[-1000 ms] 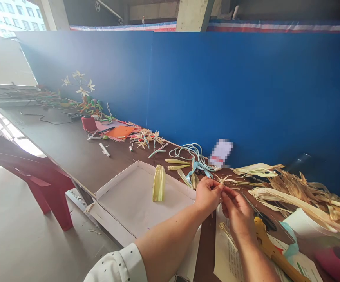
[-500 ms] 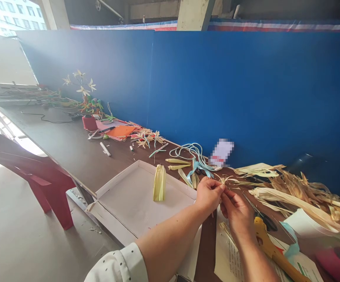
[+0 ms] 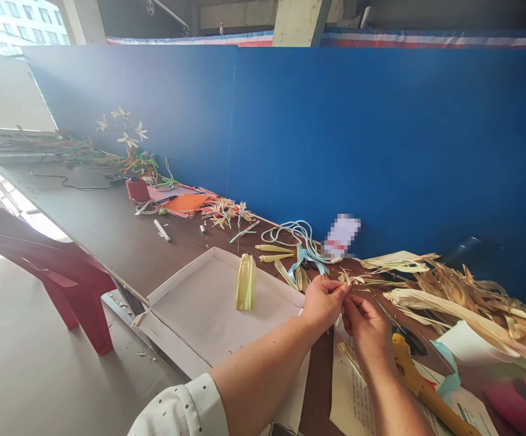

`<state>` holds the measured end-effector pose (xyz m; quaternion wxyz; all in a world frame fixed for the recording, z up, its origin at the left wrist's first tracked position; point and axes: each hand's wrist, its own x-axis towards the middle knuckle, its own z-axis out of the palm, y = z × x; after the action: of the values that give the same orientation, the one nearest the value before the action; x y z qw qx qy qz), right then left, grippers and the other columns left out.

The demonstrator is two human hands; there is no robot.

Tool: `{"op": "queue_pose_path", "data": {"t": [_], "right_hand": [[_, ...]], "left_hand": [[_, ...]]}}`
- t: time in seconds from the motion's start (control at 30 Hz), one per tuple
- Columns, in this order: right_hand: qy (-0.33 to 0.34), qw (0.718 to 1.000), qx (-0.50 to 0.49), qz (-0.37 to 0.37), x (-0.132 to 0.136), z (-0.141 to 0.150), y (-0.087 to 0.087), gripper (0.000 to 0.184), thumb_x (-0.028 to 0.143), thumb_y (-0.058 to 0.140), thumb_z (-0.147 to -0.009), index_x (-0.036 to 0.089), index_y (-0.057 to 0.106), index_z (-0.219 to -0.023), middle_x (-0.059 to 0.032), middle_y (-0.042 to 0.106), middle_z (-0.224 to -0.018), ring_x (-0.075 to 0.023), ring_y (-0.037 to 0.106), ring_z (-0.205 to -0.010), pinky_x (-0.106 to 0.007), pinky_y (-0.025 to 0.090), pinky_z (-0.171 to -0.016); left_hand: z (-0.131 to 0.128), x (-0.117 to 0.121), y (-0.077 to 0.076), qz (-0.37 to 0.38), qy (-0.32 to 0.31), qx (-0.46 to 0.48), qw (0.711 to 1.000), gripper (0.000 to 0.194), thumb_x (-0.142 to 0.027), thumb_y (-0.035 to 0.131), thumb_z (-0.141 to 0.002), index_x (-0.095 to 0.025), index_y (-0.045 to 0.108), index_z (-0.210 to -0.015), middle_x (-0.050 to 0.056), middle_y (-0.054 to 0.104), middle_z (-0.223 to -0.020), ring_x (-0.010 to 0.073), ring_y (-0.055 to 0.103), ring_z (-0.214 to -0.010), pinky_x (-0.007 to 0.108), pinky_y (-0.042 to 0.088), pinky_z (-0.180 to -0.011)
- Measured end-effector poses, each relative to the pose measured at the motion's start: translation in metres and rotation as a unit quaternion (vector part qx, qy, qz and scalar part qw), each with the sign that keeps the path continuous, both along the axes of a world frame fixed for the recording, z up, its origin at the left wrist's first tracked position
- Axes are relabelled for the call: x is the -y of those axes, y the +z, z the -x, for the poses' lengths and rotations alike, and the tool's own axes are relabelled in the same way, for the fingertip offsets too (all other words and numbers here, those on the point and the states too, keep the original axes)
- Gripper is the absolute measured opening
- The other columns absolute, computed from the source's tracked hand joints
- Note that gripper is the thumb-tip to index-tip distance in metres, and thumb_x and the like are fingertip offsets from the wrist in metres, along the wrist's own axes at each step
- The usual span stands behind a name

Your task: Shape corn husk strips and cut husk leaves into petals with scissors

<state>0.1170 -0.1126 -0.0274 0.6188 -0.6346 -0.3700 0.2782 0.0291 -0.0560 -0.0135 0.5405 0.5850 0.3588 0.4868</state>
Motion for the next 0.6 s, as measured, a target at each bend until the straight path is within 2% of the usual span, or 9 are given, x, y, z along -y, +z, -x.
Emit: {"op": "queue_pose_path", "data": {"t": [0.13,0.3,0.47,0.6], "right_hand": [[0.0,1.0,-0.004,-0.002,-0.0001,-0.0008,0.0004,0.04,0.054,0.071,-0.066,0.02,0.065,-0.087,0.0049,0.048,-0.053,-0.0089,0.037,-0.044,-0.021,0.027,-0.04],[-0.01,1.0,0.007,0.004,-0.0007,-0.005,-0.003,0.039,0.054,0.07,-0.068,0.022,0.065,-0.09,0.0057,0.046,-0.051,-0.0096,0.036,-0.045,-0.021,0.025,-0.04],[-0.002,1.0,0.014,0.0,-0.0024,-0.0075,-0.007,0.037,0.053,0.07,-0.069,0.022,0.065,-0.089,0.0058,0.046,-0.05,-0.0094,0.036,-0.045,-0.022,0.026,-0.041],[-0.005,1.0,0.026,-0.005,-0.0037,-0.0072,-0.0087,0.039,0.054,0.069,-0.069,0.02,0.065,-0.088,0.0052,0.046,-0.05,-0.0091,0.036,-0.044,-0.022,0.026,-0.04]], "left_hand": [[0.002,0.0025,0.0003,-0.037,-0.014,-0.043,0.998,0.027,-0.035,0.051,-0.084,-0.02,0.073,-0.076,0.001,0.051,-0.074,0.014,0.052,-0.079,0.027,0.041,-0.079],[0.0013,0.0028,-0.0014,-0.057,0.001,-0.033,0.998,0.029,-0.036,0.049,-0.086,-0.021,0.074,-0.081,0.002,0.051,-0.075,0.0147,0.051,-0.08,0.027,0.041,-0.078],[0.0034,0.0029,0.0024,-0.044,0.004,-0.035,0.998,0.025,-0.035,0.054,-0.083,-0.02,0.074,-0.081,0.002,0.052,-0.071,0.0152,0.053,-0.082,0.027,0.041,-0.079],[0.0033,0.0025,0.0039,-0.017,0.013,-0.02,1.0,0.017,-0.032,0.064,-0.077,-0.019,0.074,-0.082,0.002,0.054,-0.076,0.0133,0.054,-0.08,0.026,0.042,-0.078]]}}
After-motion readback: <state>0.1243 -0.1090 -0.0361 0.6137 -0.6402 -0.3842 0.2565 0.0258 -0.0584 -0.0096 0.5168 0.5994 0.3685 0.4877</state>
